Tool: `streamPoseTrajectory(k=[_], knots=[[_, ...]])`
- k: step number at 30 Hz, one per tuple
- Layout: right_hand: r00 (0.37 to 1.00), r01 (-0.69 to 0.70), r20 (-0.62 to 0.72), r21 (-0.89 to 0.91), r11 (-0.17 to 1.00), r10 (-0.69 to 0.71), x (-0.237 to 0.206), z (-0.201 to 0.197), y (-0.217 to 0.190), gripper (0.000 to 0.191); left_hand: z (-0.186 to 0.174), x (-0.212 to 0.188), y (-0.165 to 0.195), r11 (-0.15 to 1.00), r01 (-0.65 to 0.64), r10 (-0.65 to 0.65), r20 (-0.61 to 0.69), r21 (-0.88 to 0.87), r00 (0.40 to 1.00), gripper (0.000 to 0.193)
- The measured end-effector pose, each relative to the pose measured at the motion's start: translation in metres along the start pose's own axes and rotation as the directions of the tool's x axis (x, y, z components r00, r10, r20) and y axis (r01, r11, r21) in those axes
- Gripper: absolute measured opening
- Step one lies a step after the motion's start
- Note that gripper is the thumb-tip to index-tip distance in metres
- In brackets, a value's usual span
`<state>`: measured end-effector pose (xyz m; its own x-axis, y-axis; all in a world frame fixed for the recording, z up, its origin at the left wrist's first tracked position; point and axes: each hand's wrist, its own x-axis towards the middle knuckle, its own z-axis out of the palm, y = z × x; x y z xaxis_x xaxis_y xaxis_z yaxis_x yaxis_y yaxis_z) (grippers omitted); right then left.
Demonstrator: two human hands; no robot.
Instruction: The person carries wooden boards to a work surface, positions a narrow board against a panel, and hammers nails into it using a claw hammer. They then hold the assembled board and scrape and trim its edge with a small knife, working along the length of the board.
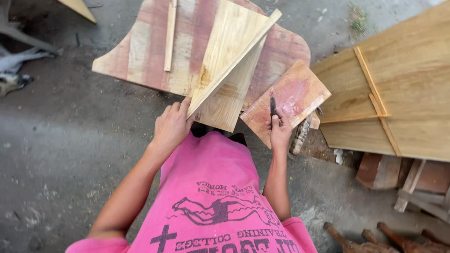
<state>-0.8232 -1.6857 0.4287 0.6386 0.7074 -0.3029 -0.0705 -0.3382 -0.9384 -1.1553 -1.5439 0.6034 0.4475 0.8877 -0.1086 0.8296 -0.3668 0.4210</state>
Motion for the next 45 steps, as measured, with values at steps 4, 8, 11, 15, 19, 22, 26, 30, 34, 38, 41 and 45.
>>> streamPoseTrajectory(k=[4,8,11,15,19,22,26,30,34,38,41,45], knots=[[0.981,0.108,0.158,0.024,0.994,-0.111,0.010,0.012,-0.029,0.026,0.022,0.018,0.002,0.997,0.036,-0.031,-0.068,0.074,0.997,0.058],[0.963,0.177,0.191,0.075,0.981,-0.188,0.013,0.028,-0.065,0.023,0.044,0.047,0.008,0.994,0.008,0.010,-0.162,0.112,0.987,0.069],[0.956,0.157,0.215,0.204,0.966,-0.200,0.016,0.035,-0.085,0.026,0.053,0.061,0.010,0.998,0.057,-0.054,-0.069,0.034,0.996,0.052],[0.945,0.222,0.196,0.212,0.952,-0.263,0.018,0.031,-0.100,0.028,0.052,0.060,0.007,1.000,-0.011,0.010,-0.048,-0.024,0.999,0.030],[0.933,0.323,0.136,0.097,0.942,-0.334,0.019,0.032,-0.099,0.025,0.039,0.043,0.001,0.994,-0.108,0.108,-0.018,0.017,0.994,0.030],[0.916,0.368,0.056,0.272,0.889,-0.397,0.020,0.039,-0.093,0.021,0.030,0.031,-0.003,0.991,-0.127,0.125,0.050,0.036,0.991,0.028],[0.896,0.434,0.016,0.177,0.883,-0.444,0.019,0.036,-0.092,0.018,0.025,0.028,-0.001,0.987,-0.143,0.142,0.025,0.074,0.990,0.028],[0.911,0.412,0.018,0.024,0.911,-0.413,0.017,0.031,-0.104,0.020,0.030,0.028,0.011,0.981,-0.165,0.177,-0.117,0.105,0.977,0.035],[0.834,0.549,0.043,0.036,0.835,-0.550,0.023,0.037,-0.116,0.025,0.039,0.034,0.036,0.973,-0.218,0.229,-0.204,0.079,0.952,0.050],[0.870,0.492,-0.032,-0.013,0.871,-0.492,0.033,0.029,-0.133,0.032,0.043,0.042,0.060,0.971,-0.148,0.159,-0.046,0.185,0.986,0.053],[0.793,0.583,-0.091,-0.177,0.793,-0.602,0.031,0.027,-0.148,0.026,0.039,0.039,0.064,0.962,-0.194,0.213,-0.088,0.191,0.973,0.056],[0.765,0.570,-0.109,-0.342,0.747,-0.634,0.034,0.030,-0.161,0.023,0.034,0.032,0.062,0.969,-0.169,0.184,-0.071,0.180,0.980,0.052]])
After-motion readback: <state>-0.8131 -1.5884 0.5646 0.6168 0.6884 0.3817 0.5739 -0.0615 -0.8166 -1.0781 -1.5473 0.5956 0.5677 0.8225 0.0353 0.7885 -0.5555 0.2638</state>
